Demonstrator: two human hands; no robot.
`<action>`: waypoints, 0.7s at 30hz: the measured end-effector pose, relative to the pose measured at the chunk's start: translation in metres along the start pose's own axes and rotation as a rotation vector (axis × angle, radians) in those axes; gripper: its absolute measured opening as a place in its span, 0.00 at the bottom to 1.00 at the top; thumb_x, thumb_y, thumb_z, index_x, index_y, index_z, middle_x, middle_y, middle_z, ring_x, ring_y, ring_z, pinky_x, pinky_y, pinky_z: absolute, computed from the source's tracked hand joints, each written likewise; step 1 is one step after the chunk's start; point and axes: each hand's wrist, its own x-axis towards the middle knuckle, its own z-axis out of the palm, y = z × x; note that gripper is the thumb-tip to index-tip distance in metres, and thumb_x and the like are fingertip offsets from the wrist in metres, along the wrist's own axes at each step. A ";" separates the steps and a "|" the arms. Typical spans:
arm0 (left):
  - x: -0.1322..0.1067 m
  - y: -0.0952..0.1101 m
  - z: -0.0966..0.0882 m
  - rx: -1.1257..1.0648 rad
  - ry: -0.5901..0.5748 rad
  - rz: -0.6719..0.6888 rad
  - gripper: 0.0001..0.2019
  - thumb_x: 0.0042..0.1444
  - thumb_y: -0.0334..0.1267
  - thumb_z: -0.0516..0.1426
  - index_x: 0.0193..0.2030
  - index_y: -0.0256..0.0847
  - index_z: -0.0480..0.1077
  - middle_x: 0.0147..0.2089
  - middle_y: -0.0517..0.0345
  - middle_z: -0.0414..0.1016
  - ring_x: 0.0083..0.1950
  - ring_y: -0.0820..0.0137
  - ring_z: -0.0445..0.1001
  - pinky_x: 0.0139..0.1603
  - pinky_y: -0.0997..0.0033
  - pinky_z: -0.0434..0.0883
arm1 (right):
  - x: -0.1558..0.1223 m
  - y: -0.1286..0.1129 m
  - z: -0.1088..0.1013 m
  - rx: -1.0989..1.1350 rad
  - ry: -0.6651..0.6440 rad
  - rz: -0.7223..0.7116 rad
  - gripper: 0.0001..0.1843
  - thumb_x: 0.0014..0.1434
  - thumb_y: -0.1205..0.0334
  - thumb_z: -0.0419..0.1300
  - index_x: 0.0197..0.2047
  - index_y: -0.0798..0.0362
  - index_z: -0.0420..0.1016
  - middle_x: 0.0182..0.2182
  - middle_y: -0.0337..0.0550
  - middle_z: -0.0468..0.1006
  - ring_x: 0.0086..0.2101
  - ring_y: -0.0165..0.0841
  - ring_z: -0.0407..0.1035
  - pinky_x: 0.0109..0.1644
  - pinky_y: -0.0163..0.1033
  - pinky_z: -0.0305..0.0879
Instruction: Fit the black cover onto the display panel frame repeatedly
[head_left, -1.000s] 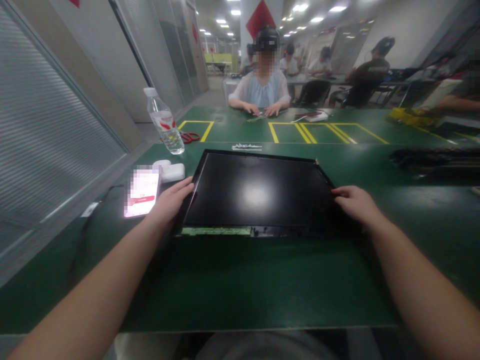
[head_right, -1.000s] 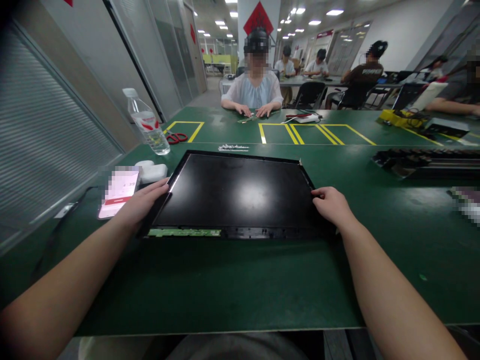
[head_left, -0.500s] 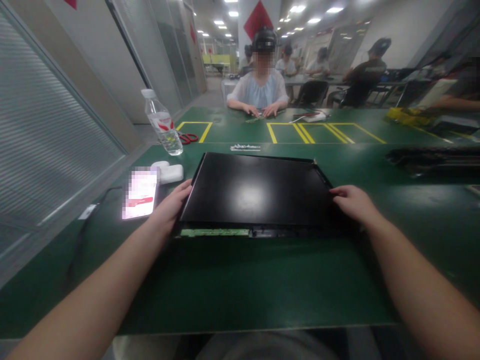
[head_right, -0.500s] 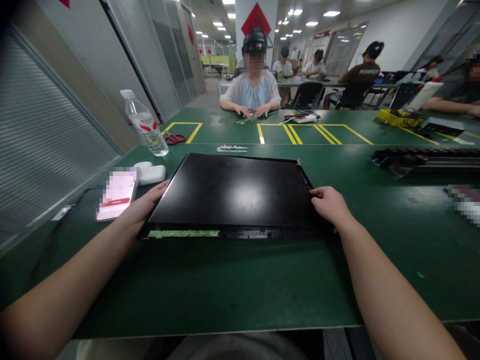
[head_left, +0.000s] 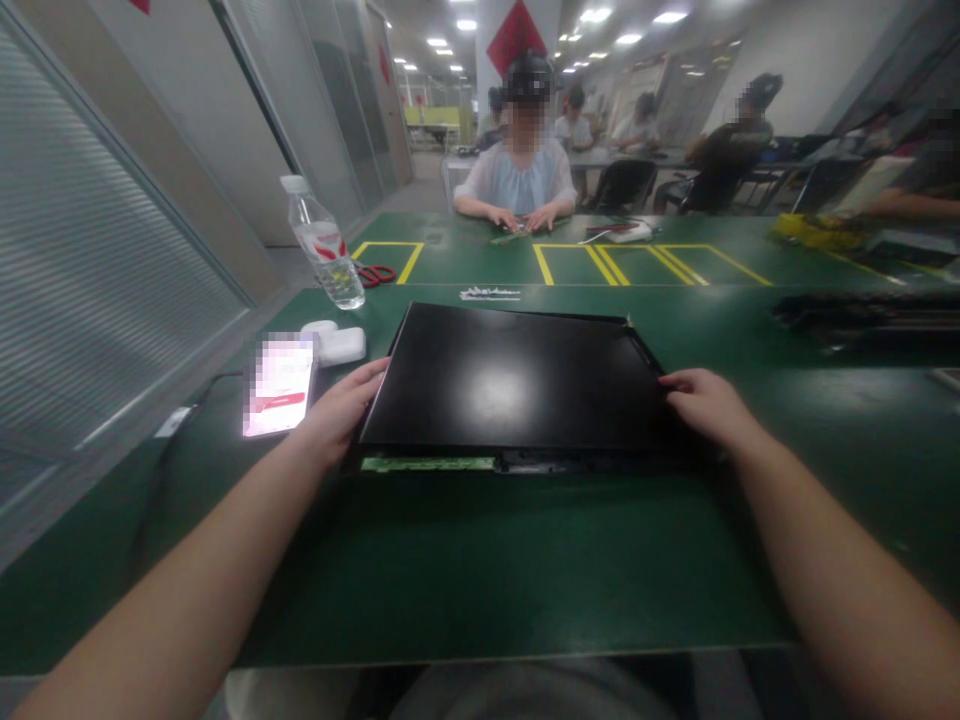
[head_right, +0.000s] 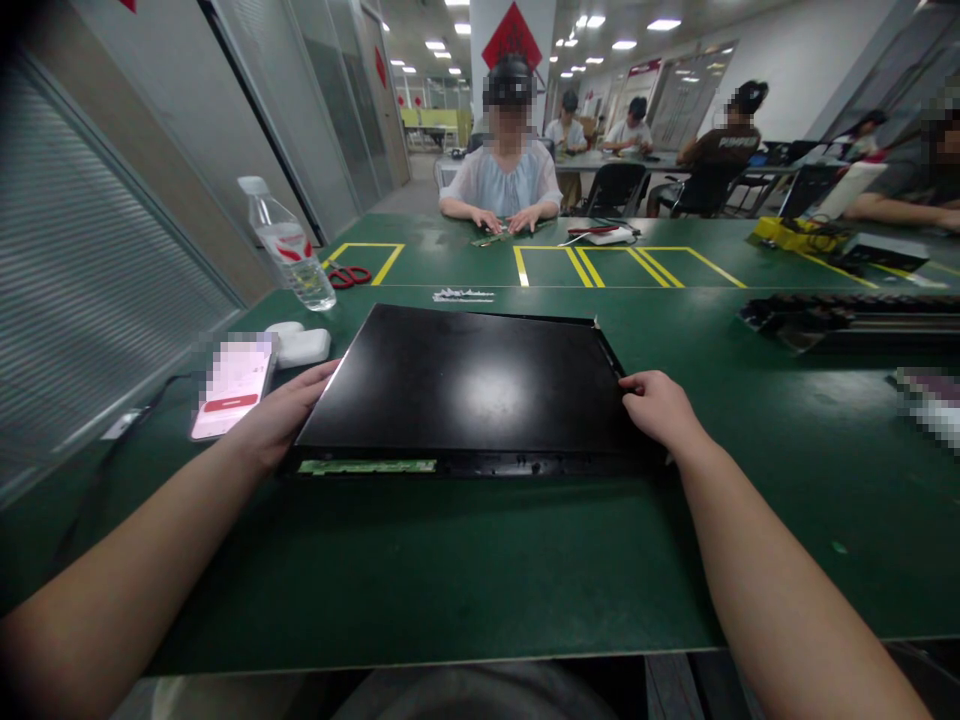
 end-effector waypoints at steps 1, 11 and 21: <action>-0.001 0.000 0.001 0.017 0.010 0.006 0.22 0.64 0.27 0.64 0.65 0.37 0.76 0.31 0.55 0.86 0.23 0.67 0.82 0.24 0.73 0.79 | 0.000 0.000 0.000 -0.001 0.000 0.003 0.19 0.54 0.70 0.62 0.48 0.53 0.88 0.41 0.50 0.87 0.44 0.45 0.82 0.54 0.48 0.77; -0.003 0.002 -0.002 0.080 0.055 0.027 0.18 0.64 0.30 0.63 0.60 0.42 0.81 0.44 0.49 0.89 0.38 0.63 0.88 0.30 0.73 0.81 | -0.001 -0.001 -0.001 0.003 0.000 0.002 0.20 0.53 0.71 0.62 0.47 0.52 0.88 0.44 0.52 0.87 0.46 0.46 0.82 0.56 0.50 0.77; -0.004 0.000 -0.009 0.240 -0.087 0.240 0.24 0.55 0.36 0.68 0.60 0.47 0.82 0.56 0.48 0.87 0.58 0.48 0.85 0.53 0.56 0.84 | -0.001 0.001 0.001 -0.014 -0.003 -0.023 0.19 0.53 0.71 0.62 0.46 0.52 0.87 0.46 0.51 0.86 0.48 0.46 0.81 0.60 0.50 0.75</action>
